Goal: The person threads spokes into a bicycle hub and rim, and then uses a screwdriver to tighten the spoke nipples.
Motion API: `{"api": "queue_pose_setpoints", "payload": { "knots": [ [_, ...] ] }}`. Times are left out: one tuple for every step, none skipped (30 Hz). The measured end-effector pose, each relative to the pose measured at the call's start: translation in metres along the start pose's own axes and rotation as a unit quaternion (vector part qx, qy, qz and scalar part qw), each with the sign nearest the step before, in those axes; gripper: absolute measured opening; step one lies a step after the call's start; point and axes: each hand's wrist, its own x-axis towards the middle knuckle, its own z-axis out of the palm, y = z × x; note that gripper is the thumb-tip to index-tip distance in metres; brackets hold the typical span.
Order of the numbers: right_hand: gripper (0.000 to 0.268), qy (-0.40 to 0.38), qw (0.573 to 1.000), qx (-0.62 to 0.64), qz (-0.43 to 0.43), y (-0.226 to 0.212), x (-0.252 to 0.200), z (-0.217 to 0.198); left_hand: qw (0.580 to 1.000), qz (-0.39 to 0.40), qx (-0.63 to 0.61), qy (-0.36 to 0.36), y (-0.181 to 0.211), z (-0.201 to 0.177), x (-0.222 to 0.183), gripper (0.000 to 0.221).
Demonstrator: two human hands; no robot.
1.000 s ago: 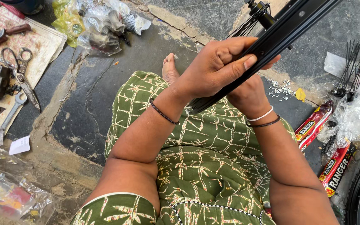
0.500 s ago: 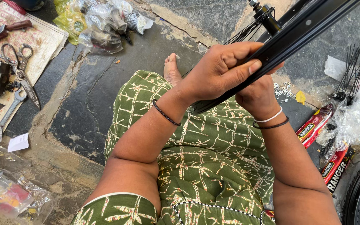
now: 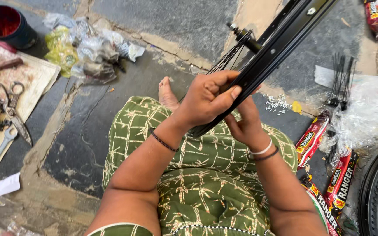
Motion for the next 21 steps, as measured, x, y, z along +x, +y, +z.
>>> {"api": "queue_pose_setpoints", "payload": {
  "knots": [
    [0.04, 0.041, 0.999, -0.026, -0.015, -0.003, -0.003, -0.004, 1.0, -0.009, 0.002, 0.008, 0.0, 0.001, -0.001, 0.03],
    [0.034, 0.072, 0.994, 0.062, 0.046, -0.002, -0.007, -0.003, 1.0, -0.02, 0.005, 0.017, 0.002, 0.002, -0.002, 0.032],
    [0.027, 0.104, 0.978, 0.149, 0.105, 0.005, -0.012, -0.001, 0.999, -0.013, 0.028, 0.018, 0.003, 0.002, -0.002, 0.03],
    [0.021, 0.135, 0.949, 0.234, 0.164, 0.016, -0.022, -0.003, 0.998, -0.009, 0.052, 0.018, 0.006, 0.002, -0.002, 0.029],
    [0.019, 0.158, 0.941, 0.227, 0.193, 0.035, -0.033, -0.008, 0.997, -0.004, 0.075, 0.018, 0.009, 0.002, -0.001, 0.028],
    [0.017, 0.182, 0.932, 0.219, 0.225, 0.061, -0.045, -0.013, 0.996, 0.003, 0.087, 0.023, 0.013, 0.001, -0.003, 0.03],
    [0.015, 0.238, 0.89, 0.267, 0.282, 0.097, -0.055, -0.019, 0.995, 0.01, 0.098, 0.028, 0.019, -0.001, -0.006, 0.031],
    [0.015, 0.296, 0.836, 0.304, 0.347, 0.136, -0.074, -0.028, 0.995, 0.008, 0.1, 0.027, 0.022, -0.001, -0.01, 0.033],
    [0.015, 0.338, 0.8, 0.35, 0.352, 0.188, -0.089, -0.04, 0.991, 0.017, 0.129, 0.024, 0.026, -0.006, -0.011, 0.03],
    [0.016, 0.382, 0.756, 0.389, 0.363, 0.234, -0.115, -0.05, 0.988, 0.017, 0.151, 0.019, 0.032, -0.01, -0.016, 0.028],
    [0.017, 0.433, 0.711, 0.363, 0.418, 0.268, -0.143, -0.053, 0.98, -0.014, 0.194, 0.042, 0.038, -0.011, -0.022, 0.029],
    [0.02, 0.483, 0.664, 0.339, 0.459, 0.294, -0.154, -0.053, 0.967, -0.035, 0.244, 0.064, 0.045, -0.013, -0.021, 0.031],
    [0.018, 0.457, 0.677, 0.315, 0.483, 0.31, -0.168, -0.045, 0.967, -0.047, 0.234, 0.087, 0.053, -0.009, -0.023, 0.026],
    [0.016, 0.429, 0.69, 0.297, 0.501, 0.322, -0.18, -0.033, 0.962, -0.056, 0.246, 0.106, 0.059, -0.003, -0.023, 0.026],
    [0.015, 0.355, 0.707, 0.231, 0.566, 0.327, -0.195, -0.019, 0.956, -0.066, 0.258, 0.125, 0.067, 0.003, -0.025, 0.027],
    [0.018, 0.273, 0.713, 0.166, 0.624, 0.332, -0.204, -0.006, 0.944, -0.077, 0.288, 0.139, 0.078, 0.008, -0.028, 0.03],
    [0.015, 0.169, 0.778, 0.089, 0.598, 0.338, -0.211, 0.003, 0.914, -0.106, 0.346, 0.184, 0.077, 0.013, -0.028, 0.029],
    [0.012, 0.058, 0.826, 0.011, 0.56, 0.342, -0.218, 0.013, 0.876, -0.135, 0.402, 0.227, 0.077, 0.019, -0.031, 0.027],
    [0.011, 0.036, 0.85, -0.048, 0.524, 0.346, -0.225, 0.02, 0.869, -0.186, 0.37, 0.27, 0.08, 0.026, -0.036, 0.026],
    [0.011, 0.015, 0.871, -0.106, 0.479, 0.356, -0.227, 0.025, 0.857, -0.23, 0.338, 0.315, 0.085, 0.035, -0.042, 0.024],
    [0.012, -0.005, 0.849, -0.118, 0.516, 0.363, -0.231, 0.029, 0.839, -0.274, 0.305, 0.358, 0.09, 0.04, -0.047, 0.022]
  ]
}}
